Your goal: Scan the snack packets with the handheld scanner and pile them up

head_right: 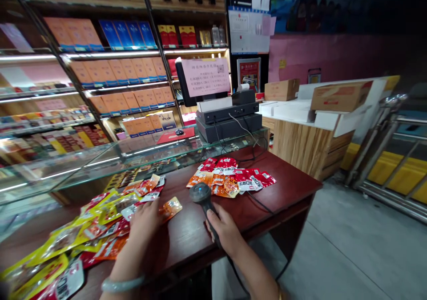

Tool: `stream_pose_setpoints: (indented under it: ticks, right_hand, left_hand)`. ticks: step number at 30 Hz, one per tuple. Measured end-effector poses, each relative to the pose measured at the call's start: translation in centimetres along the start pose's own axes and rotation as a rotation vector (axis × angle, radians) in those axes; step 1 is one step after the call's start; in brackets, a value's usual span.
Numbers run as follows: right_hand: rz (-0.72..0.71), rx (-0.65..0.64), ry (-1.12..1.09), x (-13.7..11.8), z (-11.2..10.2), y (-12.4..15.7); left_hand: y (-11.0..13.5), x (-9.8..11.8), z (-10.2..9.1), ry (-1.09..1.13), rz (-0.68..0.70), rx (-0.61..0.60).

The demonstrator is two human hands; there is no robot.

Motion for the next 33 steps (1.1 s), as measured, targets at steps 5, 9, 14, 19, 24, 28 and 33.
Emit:
stream_pose_setpoints:
  ticks: [5, 9, 14, 19, 24, 28, 33]
  right_hand:
    - [0.026, -0.076, -0.006, 0.5, 1.5, 0.3]
    - [0.055, -0.121, -0.009, 0.8, 2.3, 0.6]
    - [0.045, -0.147, -0.006, 0.4, 2.5, 1.2]
    - [0.008, -0.164, 0.028, 0.0, 2.3, 1.3]
    - [0.001, -0.127, 0.049, -0.4, 1.6, 1.7]
    - [-0.039, -0.077, 0.060, -0.9, 1.1, 2.3]
    - [-0.022, -0.029, 0.044, -0.9, 0.1, 2.7]
  left_hand:
    - [0.8, -1.3, 0.1, -0.089, -0.030, -0.127]
    - [0.8, -0.5, -0.3, -0.032, -0.082, -0.153]
    - [1.0, 1.1, -0.2, 0.152, -0.131, -0.184]
    - [1.2, 2.9, 0.0, 0.213, -0.071, -0.151]
    - [1.1, 3.8, 0.3, 0.418, -0.042, -0.137]
    - [0.3, 7.0, 1.1, 0.677, -0.001, -0.119]
    - [0.0, 10.3, 0.0, 0.959, 0.258, -0.037]
Point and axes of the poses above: each hand's wrist, its own y-axis away from the middle knuckle, its own z-axis out of the palm, x = y × z, the point moved 5 cm from there along -y, towards the middle knuckle
